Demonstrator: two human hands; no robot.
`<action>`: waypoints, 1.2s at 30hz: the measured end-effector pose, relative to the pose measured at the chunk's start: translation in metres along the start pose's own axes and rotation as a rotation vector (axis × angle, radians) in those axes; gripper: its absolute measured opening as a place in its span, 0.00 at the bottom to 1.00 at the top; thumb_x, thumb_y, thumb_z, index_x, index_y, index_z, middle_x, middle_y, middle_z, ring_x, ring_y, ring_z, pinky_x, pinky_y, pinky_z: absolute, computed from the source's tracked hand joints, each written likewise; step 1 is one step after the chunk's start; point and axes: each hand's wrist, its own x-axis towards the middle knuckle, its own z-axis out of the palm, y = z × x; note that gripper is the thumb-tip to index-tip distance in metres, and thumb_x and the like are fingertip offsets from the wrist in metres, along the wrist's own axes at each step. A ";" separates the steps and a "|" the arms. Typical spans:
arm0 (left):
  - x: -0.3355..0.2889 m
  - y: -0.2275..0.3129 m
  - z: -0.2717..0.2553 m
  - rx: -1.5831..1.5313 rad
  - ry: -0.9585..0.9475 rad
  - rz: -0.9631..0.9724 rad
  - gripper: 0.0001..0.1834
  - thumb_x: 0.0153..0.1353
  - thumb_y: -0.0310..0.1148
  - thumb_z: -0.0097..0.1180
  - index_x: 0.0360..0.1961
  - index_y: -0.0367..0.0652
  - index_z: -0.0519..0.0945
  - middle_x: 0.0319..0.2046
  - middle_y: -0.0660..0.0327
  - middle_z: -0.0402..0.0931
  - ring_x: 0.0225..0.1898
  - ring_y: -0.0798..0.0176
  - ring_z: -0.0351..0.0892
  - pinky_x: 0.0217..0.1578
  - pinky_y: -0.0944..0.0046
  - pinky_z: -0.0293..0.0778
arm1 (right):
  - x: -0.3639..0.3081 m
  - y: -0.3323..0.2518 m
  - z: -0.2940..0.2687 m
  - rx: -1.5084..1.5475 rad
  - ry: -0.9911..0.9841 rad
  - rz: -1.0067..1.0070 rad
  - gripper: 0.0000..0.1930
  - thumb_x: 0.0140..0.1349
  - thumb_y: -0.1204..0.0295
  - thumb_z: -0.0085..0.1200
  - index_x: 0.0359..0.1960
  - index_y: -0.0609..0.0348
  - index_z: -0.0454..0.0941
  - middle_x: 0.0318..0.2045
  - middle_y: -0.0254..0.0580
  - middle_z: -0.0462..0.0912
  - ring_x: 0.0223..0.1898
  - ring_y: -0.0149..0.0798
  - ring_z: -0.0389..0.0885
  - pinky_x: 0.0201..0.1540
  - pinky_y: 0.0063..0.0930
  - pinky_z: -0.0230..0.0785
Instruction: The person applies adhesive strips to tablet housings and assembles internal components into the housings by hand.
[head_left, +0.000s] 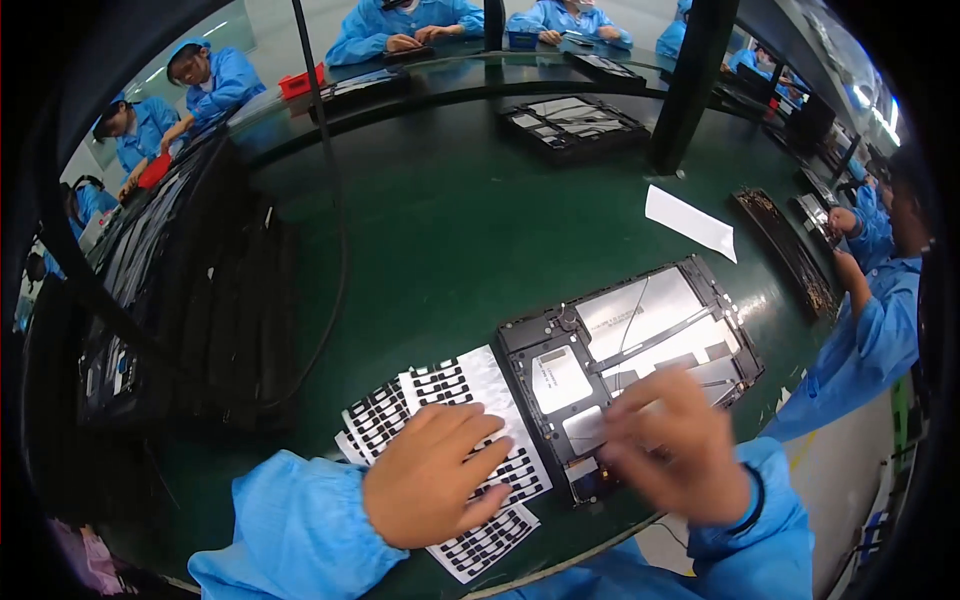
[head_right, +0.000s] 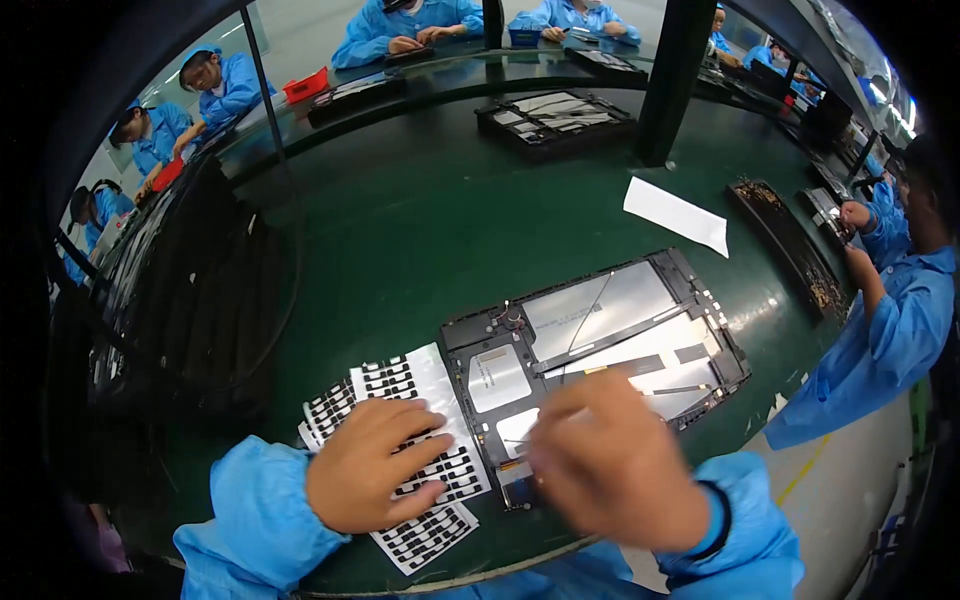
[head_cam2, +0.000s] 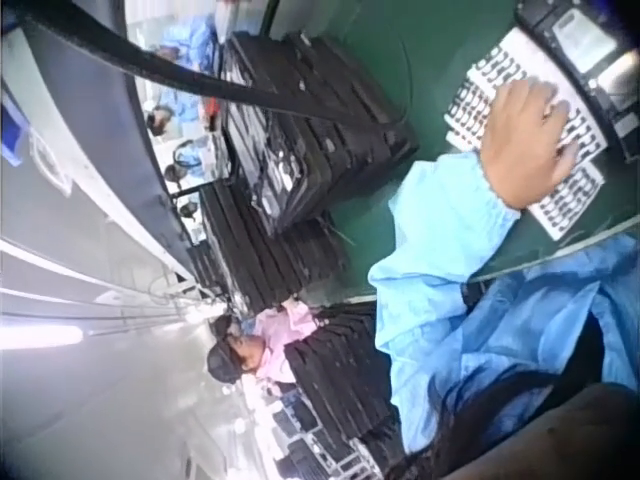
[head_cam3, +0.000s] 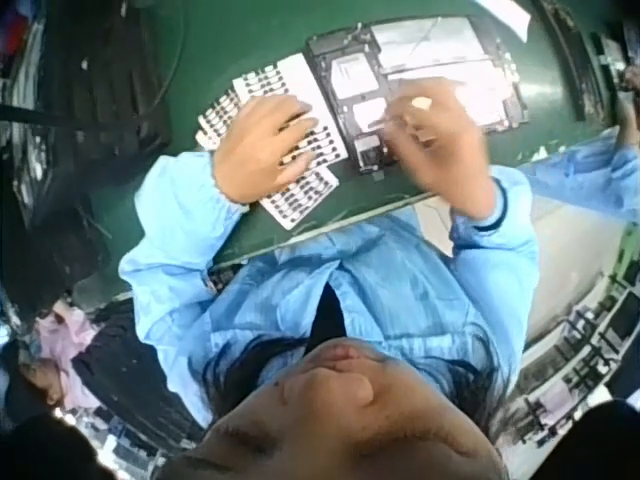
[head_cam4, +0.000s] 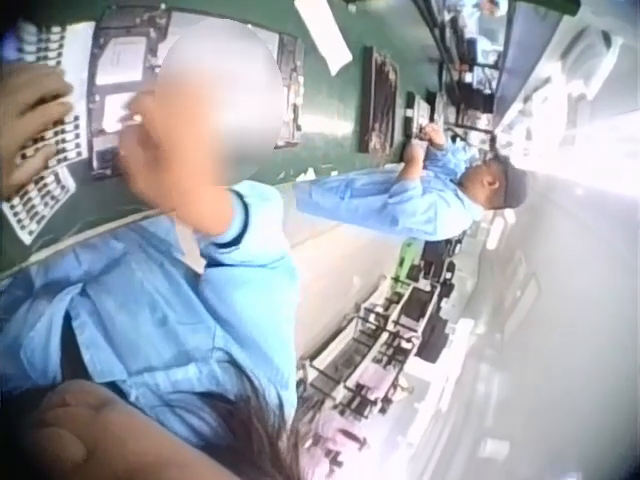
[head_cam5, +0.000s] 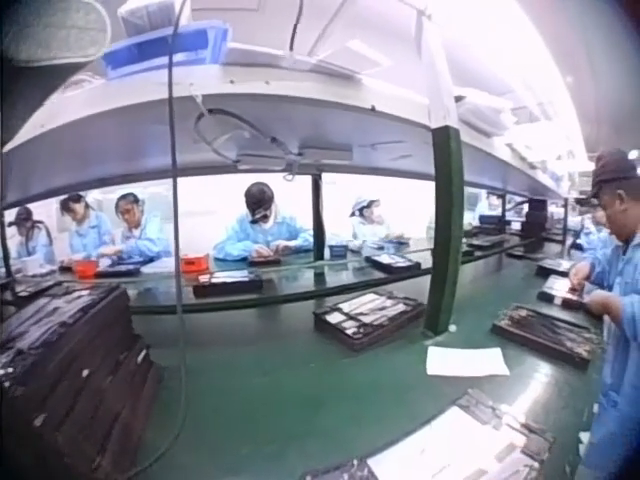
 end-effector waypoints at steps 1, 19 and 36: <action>0.000 0.000 0.006 0.009 -0.008 -0.008 0.19 0.43 0.35 0.59 0.38 0.37 0.75 0.39 0.53 0.71 0.43 0.51 0.70 0.43 0.58 0.64 | 0.001 -0.006 0.009 0.014 -0.078 -0.042 0.08 0.38 0.79 0.60 0.22 0.58 0.76 0.35 0.42 0.75 0.35 0.43 0.72 0.38 0.32 0.62; 0.003 0.013 0.003 0.043 -0.079 -0.049 0.23 0.33 0.33 0.60 0.35 0.34 0.75 0.39 0.49 0.68 0.42 0.46 0.68 0.43 0.52 0.63 | 0.012 -0.022 0.065 -0.253 -0.014 -0.032 0.12 0.36 0.68 0.53 0.20 0.67 0.79 0.36 0.54 0.69 0.42 0.51 0.64 0.47 0.41 0.53; 0.005 0.021 0.003 0.117 -0.060 -0.047 0.19 0.35 0.31 0.60 0.33 0.35 0.76 0.37 0.51 0.70 0.42 0.48 0.69 0.42 0.54 0.64 | 0.002 -0.020 0.069 -0.248 0.084 -0.142 0.12 0.35 0.69 0.53 0.20 0.66 0.79 0.32 0.53 0.68 0.39 0.50 0.64 0.43 0.39 0.54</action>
